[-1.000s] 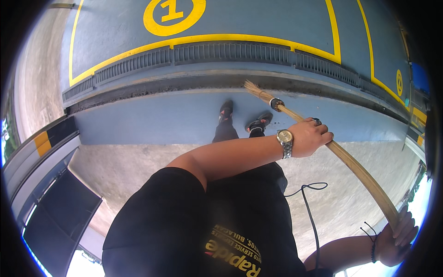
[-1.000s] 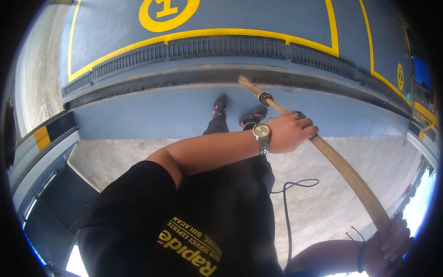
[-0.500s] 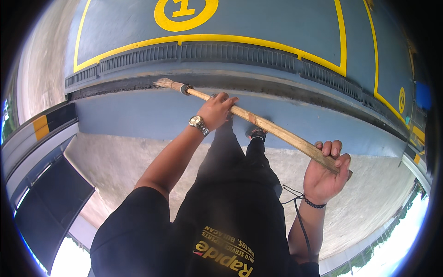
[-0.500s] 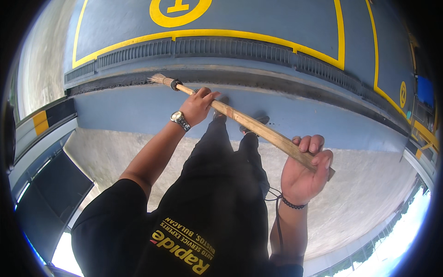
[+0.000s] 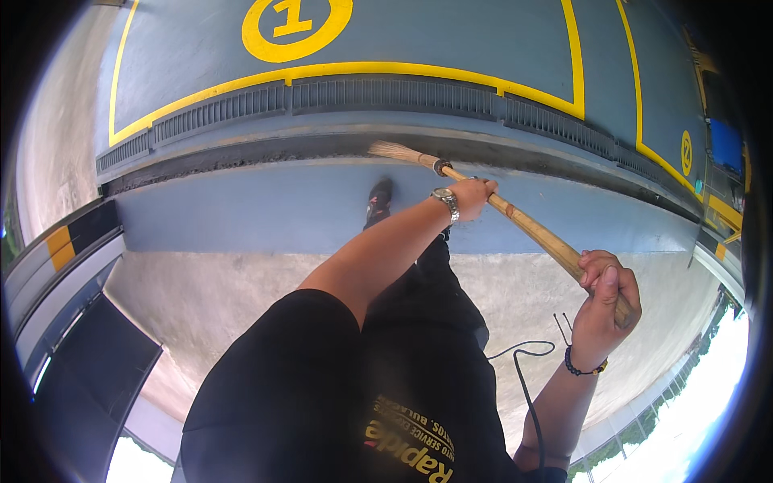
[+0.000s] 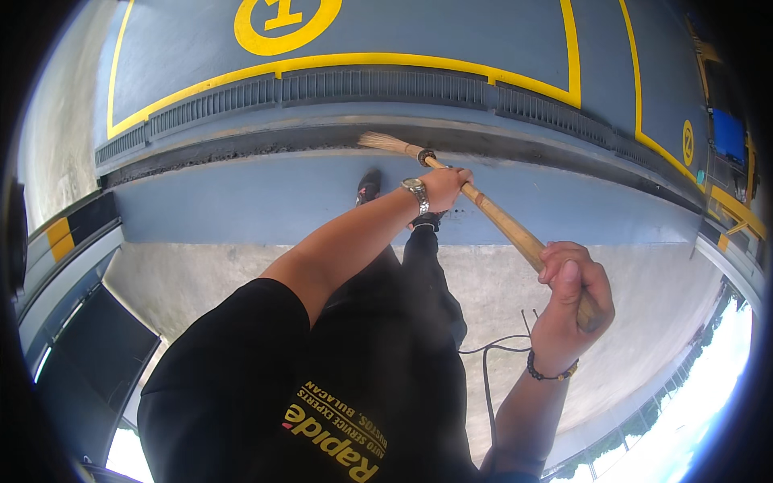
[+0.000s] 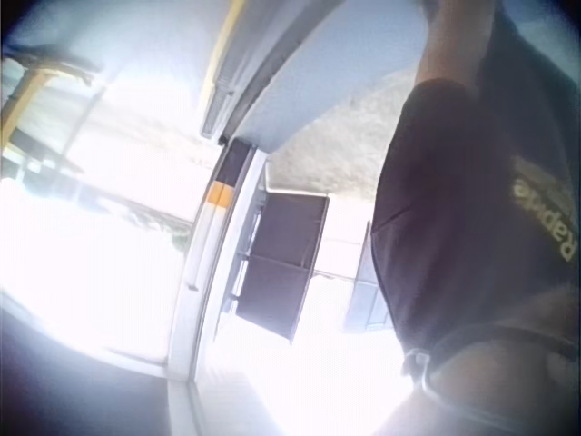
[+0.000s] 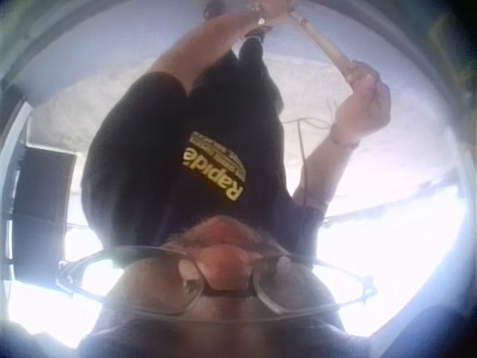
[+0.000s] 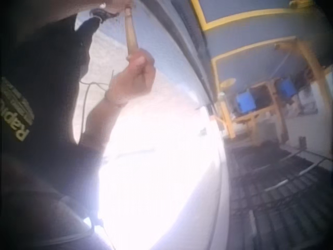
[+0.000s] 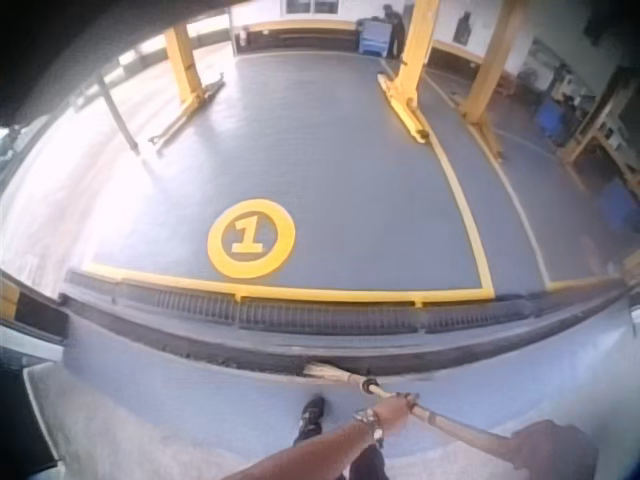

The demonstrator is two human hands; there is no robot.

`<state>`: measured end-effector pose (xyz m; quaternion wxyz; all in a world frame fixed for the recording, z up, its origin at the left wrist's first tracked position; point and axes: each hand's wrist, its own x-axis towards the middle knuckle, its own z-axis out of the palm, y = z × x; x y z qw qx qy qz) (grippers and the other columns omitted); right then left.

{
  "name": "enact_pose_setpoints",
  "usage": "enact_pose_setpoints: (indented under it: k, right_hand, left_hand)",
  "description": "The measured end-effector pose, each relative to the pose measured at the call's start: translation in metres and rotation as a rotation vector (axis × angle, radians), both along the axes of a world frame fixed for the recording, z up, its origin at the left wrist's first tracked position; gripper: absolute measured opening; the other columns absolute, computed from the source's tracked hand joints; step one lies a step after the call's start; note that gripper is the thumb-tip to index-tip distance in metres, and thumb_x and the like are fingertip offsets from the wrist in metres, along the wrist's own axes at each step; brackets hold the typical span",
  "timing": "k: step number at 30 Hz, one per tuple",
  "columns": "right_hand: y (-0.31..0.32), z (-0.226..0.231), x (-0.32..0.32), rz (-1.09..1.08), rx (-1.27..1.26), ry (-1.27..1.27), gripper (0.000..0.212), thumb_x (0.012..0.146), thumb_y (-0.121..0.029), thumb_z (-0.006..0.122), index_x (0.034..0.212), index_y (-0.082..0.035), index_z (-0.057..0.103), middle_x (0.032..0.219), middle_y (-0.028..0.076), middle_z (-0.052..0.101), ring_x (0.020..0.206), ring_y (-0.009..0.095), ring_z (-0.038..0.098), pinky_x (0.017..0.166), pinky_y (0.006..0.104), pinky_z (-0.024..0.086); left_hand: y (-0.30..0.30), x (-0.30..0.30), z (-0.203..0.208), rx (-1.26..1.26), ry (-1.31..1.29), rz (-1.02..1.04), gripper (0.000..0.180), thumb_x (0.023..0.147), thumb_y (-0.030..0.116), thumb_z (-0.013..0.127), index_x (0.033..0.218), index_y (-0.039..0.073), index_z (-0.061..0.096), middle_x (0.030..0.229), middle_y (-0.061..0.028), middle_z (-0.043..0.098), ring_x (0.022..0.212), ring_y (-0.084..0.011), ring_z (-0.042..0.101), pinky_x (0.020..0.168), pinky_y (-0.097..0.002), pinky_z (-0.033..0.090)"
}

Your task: The person sweeps a concrete floor with a long-handled broom, moving debris toward a linear drain. The person walks along the drain while sweeping, covering multiple sections of the floor area.

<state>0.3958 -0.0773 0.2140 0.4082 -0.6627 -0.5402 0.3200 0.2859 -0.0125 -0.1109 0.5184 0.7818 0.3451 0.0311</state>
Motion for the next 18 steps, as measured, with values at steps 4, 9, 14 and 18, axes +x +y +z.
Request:
enact_pose_setpoints:
  k: [4,9,14,18]
  right_hand:
    - [-0.003,0.048,0.041,-0.127,0.070,-0.224,0.037,0.108,-0.027,0.042,0.083,-0.001,0.051,0.077,0.010,0.056,0.085,0.025,0.061,0.092,0.0456,0.050]
    - [-0.041,0.141,0.080,-0.086,0.229,-0.044,0.030,0.099,-0.032,0.043,0.080,-0.010,0.049,0.071,0.005,0.036,0.087,0.026,0.048,0.097,0.0462,0.044]
    - [-0.033,0.156,0.068,-0.036,0.490,0.398,0.015,0.081,-0.024,0.062,0.069,-0.017,0.054,0.061,0.000,0.045,0.075,0.016,0.054,0.081,0.0287,0.047]
    - [-0.021,0.115,0.067,0.386,0.262,0.790,0.026,0.077,-0.016,0.069,0.059,-0.017,0.050,0.051,-0.005,0.056,0.045,0.009,0.056,0.059,0.0235,0.047]
  left_hand:
    - [0.014,0.057,0.058,0.067,-0.081,-0.129,0.036,0.087,0.001,0.056,0.122,0.004,0.052,0.112,-0.0175,0.066,0.103,-0.0357,0.066,0.090,-0.0441,0.053]
    - [0.003,0.047,0.149,0.200,-0.223,-0.165,0.036,0.086,0.003,0.058,0.121,0.005,0.052,0.109,-0.0157,0.066,0.100,-0.0340,0.067,0.091,-0.0436,0.052]
    - [-0.024,-0.022,0.193,0.304,-0.221,-0.070,0.029,0.087,0.006,0.058,0.116,0.006,0.054,0.104,-0.0124,0.065,0.095,-0.0311,0.068,0.092,-0.0428,0.050]
    - [-0.037,-0.101,0.202,0.237,-0.019,0.012,0.028,0.087,0.005,0.057,0.115,0.006,0.056,0.105,-0.0125,0.064,0.096,-0.0321,0.067,0.092,-0.0427,0.050]
